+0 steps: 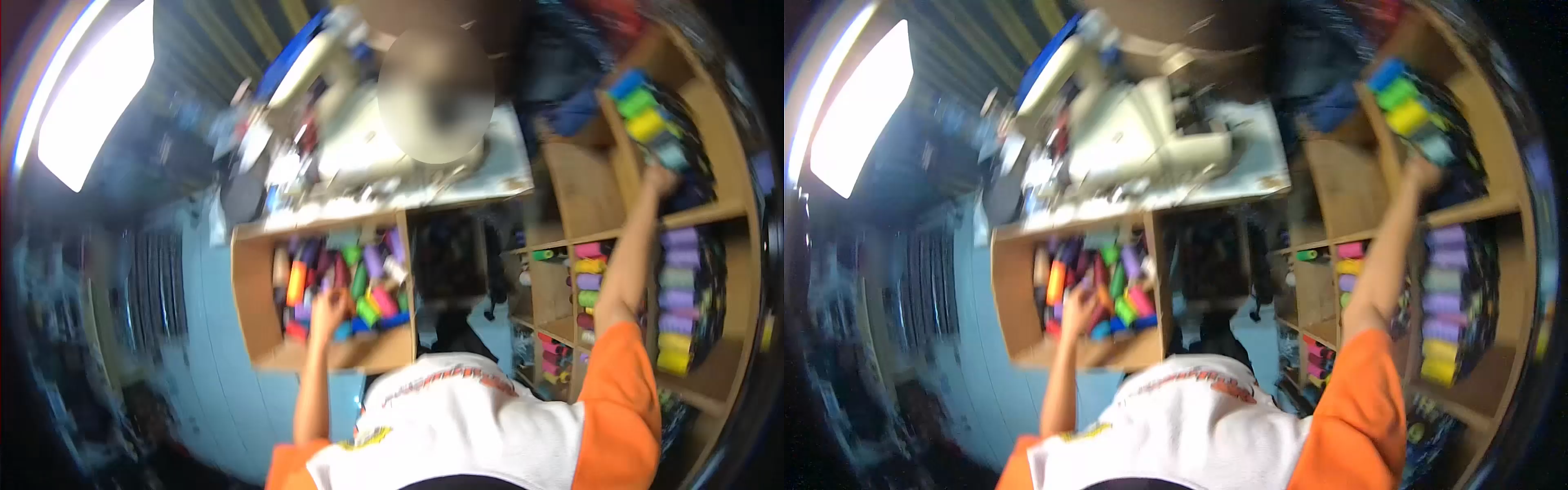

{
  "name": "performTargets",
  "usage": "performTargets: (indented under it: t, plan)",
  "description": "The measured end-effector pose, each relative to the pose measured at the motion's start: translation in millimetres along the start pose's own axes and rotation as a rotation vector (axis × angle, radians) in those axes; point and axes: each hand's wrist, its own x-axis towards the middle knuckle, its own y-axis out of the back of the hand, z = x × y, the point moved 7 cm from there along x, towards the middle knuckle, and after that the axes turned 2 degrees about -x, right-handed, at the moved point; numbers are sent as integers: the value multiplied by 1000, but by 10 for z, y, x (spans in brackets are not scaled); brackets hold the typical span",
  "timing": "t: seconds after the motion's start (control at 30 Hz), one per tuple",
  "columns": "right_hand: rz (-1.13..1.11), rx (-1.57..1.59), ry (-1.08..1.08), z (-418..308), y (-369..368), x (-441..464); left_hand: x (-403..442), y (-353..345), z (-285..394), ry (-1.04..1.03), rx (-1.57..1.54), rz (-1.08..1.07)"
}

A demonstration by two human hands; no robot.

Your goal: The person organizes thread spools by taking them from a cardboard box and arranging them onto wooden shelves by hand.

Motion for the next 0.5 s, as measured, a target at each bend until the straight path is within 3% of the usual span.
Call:
performTargets:
  t: [0.03, 0.1, 0.17, 0.27, 0.37, 0.43, 0.5]
  plan:
    - [26, -68, -63, 45, 2, -21, 32, 129, -111, -21, 188, -25]
    - [-49, -15, -122, 87, -36, -101, 127, 228, -912, 188, 71, 17]
    - [65, -242, 264, 74, -162, -398, 152, 524, -1143, 334, 239, 115]
    - [-321, 84, 336, -787, 287, -1916, 230, 678, -1610, 496, 314, 266]
    - [-596, 302, 434, -1063, 449, -3304, 416, 594, -1963, 543, 321, 288]
    - [-870, 520, 264, -1070, 533, -4086, 520, 538, -1803, 501, 606, 236]
    - [-1099, 468, 130, -1446, 856, -4791, 650, 408, -1995, 534, 750, 269]
